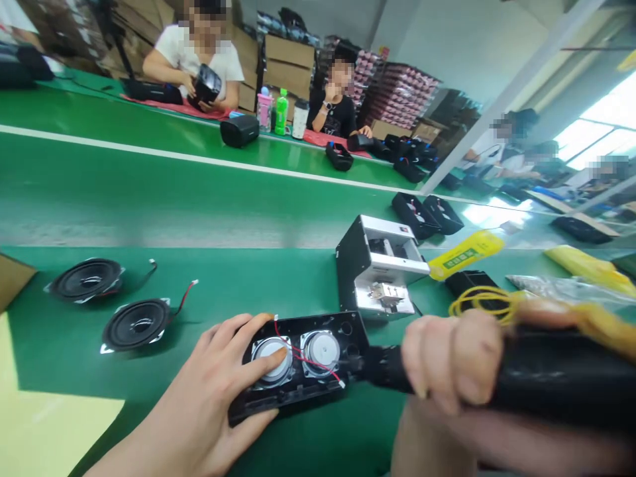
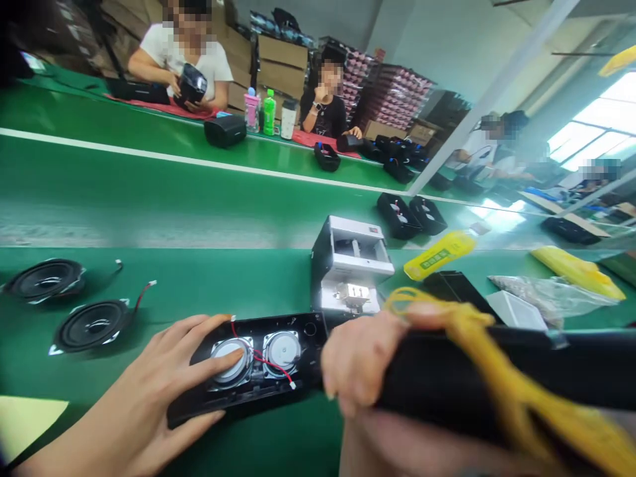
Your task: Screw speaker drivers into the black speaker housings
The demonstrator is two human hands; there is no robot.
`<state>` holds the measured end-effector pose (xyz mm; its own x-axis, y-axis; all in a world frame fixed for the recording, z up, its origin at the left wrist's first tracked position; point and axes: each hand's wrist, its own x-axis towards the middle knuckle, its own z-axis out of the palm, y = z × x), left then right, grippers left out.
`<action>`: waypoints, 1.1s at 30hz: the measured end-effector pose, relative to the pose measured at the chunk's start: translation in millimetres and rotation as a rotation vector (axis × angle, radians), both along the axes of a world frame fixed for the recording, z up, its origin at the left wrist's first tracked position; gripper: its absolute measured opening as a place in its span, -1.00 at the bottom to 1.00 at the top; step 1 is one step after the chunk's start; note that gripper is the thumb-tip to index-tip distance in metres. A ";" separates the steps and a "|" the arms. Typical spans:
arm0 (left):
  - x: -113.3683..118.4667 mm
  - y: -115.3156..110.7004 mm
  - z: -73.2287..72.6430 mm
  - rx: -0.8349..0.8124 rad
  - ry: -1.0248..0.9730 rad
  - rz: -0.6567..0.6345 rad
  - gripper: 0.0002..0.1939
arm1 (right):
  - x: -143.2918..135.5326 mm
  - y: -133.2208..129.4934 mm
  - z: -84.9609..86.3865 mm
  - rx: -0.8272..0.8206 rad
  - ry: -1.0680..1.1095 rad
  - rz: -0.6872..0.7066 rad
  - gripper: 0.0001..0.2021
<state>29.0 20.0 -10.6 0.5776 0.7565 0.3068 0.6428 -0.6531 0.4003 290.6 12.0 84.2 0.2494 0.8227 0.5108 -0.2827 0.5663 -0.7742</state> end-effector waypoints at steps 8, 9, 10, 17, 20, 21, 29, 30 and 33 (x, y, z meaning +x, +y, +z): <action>-3.4 1.8 -17.3 0.081 -0.028 0.013 -0.51 | 68.9 54.5 27.2 0.285 -0.082 -0.430 -0.39; -3.8 2.1 -19.2 0.089 -0.026 0.014 -0.49 | 70.1 60.4 23.5 0.272 -0.087 -0.440 -0.39; -4.2 2.2 -20.8 0.095 -0.025 0.016 -0.48 | 70.2 65.0 19.7 0.257 -0.097 -0.437 -0.39; -6.8 3.3 -22.2 0.070 -0.003 0.008 -0.45 | 68.1 72.5 3.2 0.154 -0.122 -0.362 -0.31; -9.2 5.7 -22.5 0.096 0.035 -0.025 -0.41 | 68.7 70.7 2.1 0.149 -0.120 -0.334 -0.30; -9.7 6.1 -22.2 0.104 0.046 -0.037 -0.40 | 68.3 69.8 2.3 0.151 -0.127 -0.337 -0.30; -13.8 -2.6 -10.5 0.003 -0.012 -0.004 -0.40 | 70.1 52.8 -2.0 0.096 -0.179 -0.356 -0.23; -16.0 -3.2 -10.9 -0.008 -0.014 0.001 -0.41 | 71.9 49.8 -1.9 0.108 -0.180 -0.333 -0.24; -23.0 -2.2 -16.1 -0.025 -0.023 0.009 -0.43 | 76.4 37.0 4.9 0.172 -0.166 -0.259 -0.27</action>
<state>5.9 17.8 -26.8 0.5640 0.7692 0.3005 0.6389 -0.6370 0.4313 367.0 48.9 89.1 0.3406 0.6413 0.6875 0.0096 0.7289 -0.6846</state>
